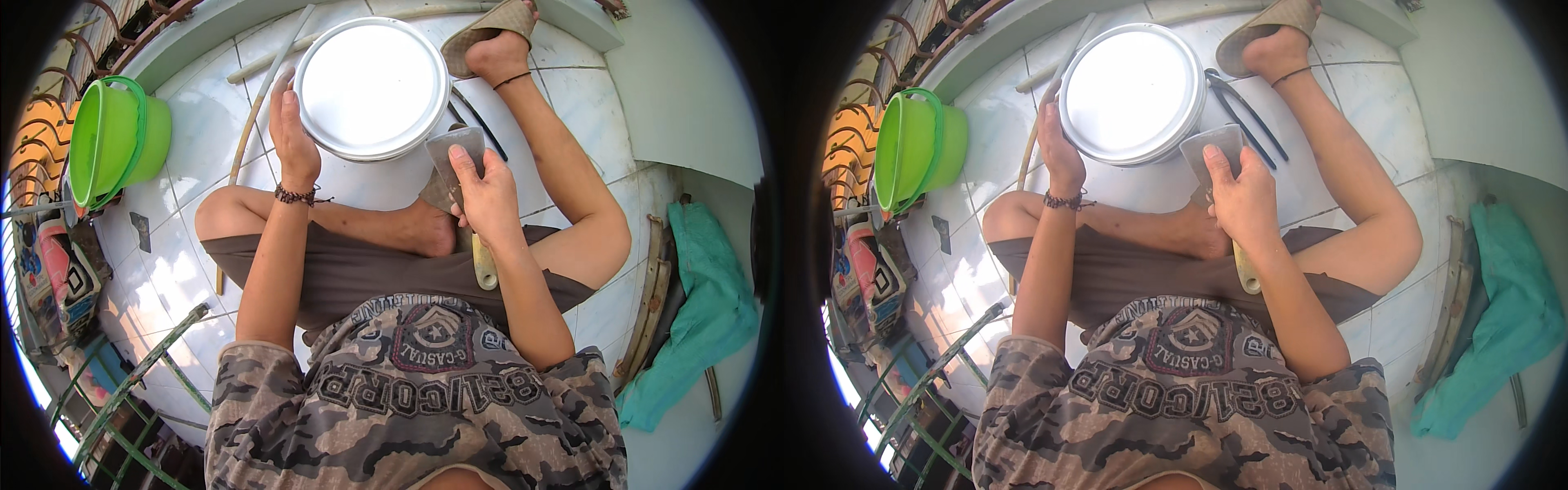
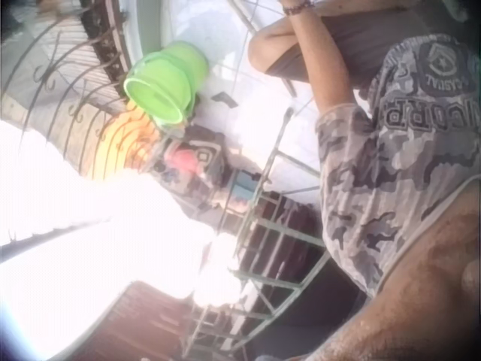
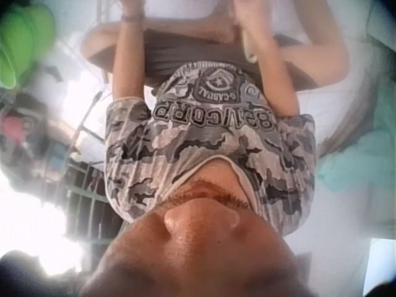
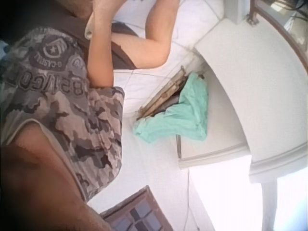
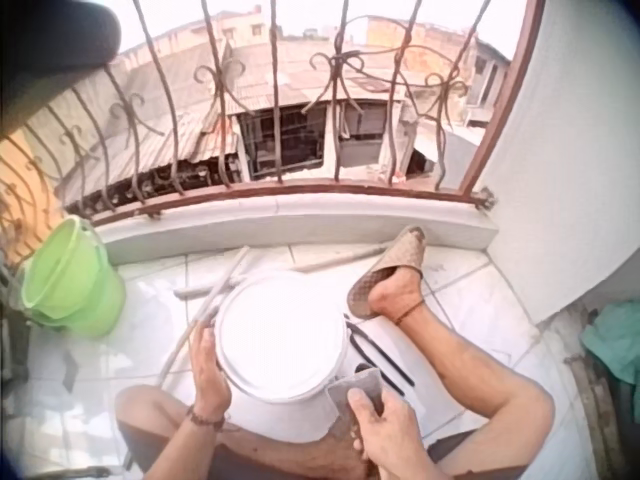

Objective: The person uses a putty knife to pry open the lid of a white paint can. After successfully opening it, they pick up a wooden stick and begin stirring the contents of the can.

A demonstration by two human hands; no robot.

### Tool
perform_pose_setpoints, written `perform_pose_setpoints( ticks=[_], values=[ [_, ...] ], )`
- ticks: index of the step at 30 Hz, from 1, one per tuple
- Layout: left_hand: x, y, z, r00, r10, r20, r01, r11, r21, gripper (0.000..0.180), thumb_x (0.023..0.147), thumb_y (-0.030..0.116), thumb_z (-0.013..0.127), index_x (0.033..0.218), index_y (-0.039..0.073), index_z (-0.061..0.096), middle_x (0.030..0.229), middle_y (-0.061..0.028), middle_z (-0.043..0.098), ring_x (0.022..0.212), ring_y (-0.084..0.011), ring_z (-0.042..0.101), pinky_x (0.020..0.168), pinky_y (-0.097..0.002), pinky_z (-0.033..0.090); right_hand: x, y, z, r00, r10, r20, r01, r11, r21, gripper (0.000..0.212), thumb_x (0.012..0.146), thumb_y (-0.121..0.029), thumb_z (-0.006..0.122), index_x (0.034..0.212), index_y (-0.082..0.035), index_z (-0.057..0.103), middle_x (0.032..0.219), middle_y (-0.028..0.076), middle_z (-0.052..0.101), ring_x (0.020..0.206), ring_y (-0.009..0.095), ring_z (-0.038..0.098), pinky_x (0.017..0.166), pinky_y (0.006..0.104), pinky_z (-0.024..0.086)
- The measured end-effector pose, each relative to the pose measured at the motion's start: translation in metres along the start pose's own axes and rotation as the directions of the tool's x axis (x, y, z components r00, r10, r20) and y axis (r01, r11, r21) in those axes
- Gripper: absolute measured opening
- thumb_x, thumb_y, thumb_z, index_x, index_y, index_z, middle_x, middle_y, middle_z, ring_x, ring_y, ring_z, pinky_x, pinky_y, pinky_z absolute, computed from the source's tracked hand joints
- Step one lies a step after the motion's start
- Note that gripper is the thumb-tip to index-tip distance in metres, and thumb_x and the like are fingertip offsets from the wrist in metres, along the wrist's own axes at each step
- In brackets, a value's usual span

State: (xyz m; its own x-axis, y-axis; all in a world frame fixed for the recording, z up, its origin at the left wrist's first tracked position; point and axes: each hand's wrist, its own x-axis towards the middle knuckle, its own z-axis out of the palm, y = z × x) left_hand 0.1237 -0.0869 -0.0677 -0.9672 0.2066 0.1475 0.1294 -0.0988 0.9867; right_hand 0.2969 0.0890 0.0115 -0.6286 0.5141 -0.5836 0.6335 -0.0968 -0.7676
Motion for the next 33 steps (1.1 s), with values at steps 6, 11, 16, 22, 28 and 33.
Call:
perform_pose_setpoints(
  ticks=[6,11,16,22,28,33],
  values=[
    [-0.006,-0.012,0.004,0.998,0.020,-0.060,-0.025,0.997,-0.076,0.058,0.108,0.034,0.033,0.143,-0.011,0.041,0.136,-0.0252,0.055,0.126,-0.0276,0.054,0.107,-0.0366,0.042,0.003,-0.007,-0.003,0.999,0.043,-0.001,-0.043,0.999,0.010,0.046,0.098,-0.042,0.064,0.101,0.003,0.056,0.066,0.007,0.059,0.047,0.012,0.056,0.037,0.0265,0.042],
    [-0.006,-0.012,0.002,0.996,0.045,-0.072,-0.045,0.999,0.001,0.052,0.107,0.028,0.029,0.141,-0.008,0.046,0.137,-0.0204,0.056,0.126,-0.0271,0.055,0.108,-0.0383,0.043,0.001,-0.009,-0.008,0.999,0.032,-0.025,-0.032,0.999,0.026,0.053,0.098,-0.043,0.064,0.106,0.008,0.055,0.070,0.009,0.060,0.049,0.013,0.057,0.040,0.0275,0.044],
    [-0.011,-0.008,0.009,0.987,0.045,-0.152,-0.052,0.998,-0.042,0.053,0.107,0.028,0.033,0.137,-0.012,0.048,0.132,-0.0250,0.057,0.125,-0.0284,0.055,0.107,-0.0374,0.042,0.005,-0.015,-0.008,0.998,0.060,-0.021,-0.061,0.997,-0.041,0.056,0.098,-0.043,0.064,0.109,0.011,0.054,0.073,0.011,0.062,0.051,0.014,0.058,0.042,0.0285,0.045],
    [-0.010,-0.007,0.012,0.985,0.047,-0.167,-0.058,0.997,-0.059,0.052,0.107,0.028,0.033,0.137,-0.012,0.047,0.132,-0.0245,0.057,0.124,-0.0284,0.055,0.107,-0.0376,0.042,0.002,-0.021,0.001,0.997,0.062,0.044,-0.055,0.988,-0.144,0.050,0.098,-0.042,0.064,0.106,0.007,0.056,0.067,0.006,0.059,0.046,0.011,0.054,0.036,0.0256,0.040],
    [-0.008,-0.010,0.018,0.981,-0.014,-0.193,-0.020,0.985,-0.174,0.054,0.108,0.030,0.032,0.140,-0.011,0.044,0.137,-0.0238,0.053,0.128,-0.0279,0.052,0.109,-0.0378,0.041,-0.016,-0.011,0.025,0.996,0.071,0.046,-0.069,0.997,-0.032,0.044,0.099,-0.041,0.063,0.100,0.002,0.059,0.065,0.003,0.058,0.043,0.009,0.052,0.033,0.0235,0.037],
    [-0.007,-0.006,0.016,0.988,-0.007,-0.156,-0.009,0.994,-0.107,0.055,0.108,0.031,0.030,0.142,-0.011,0.043,0.139,-0.0231,0.053,0.130,-0.0283,0.052,0.110,-0.0393,0.041,0.001,-0.009,0.003,1.000,0.027,0.012,-0.026,0.998,-0.051,0.051,0.099,-0.043,0.062,0.111,0.006,0.056,0.067,0.007,0.059,0.047,0.015,0.058,0.039,0.0284,0.043]
  ],
)
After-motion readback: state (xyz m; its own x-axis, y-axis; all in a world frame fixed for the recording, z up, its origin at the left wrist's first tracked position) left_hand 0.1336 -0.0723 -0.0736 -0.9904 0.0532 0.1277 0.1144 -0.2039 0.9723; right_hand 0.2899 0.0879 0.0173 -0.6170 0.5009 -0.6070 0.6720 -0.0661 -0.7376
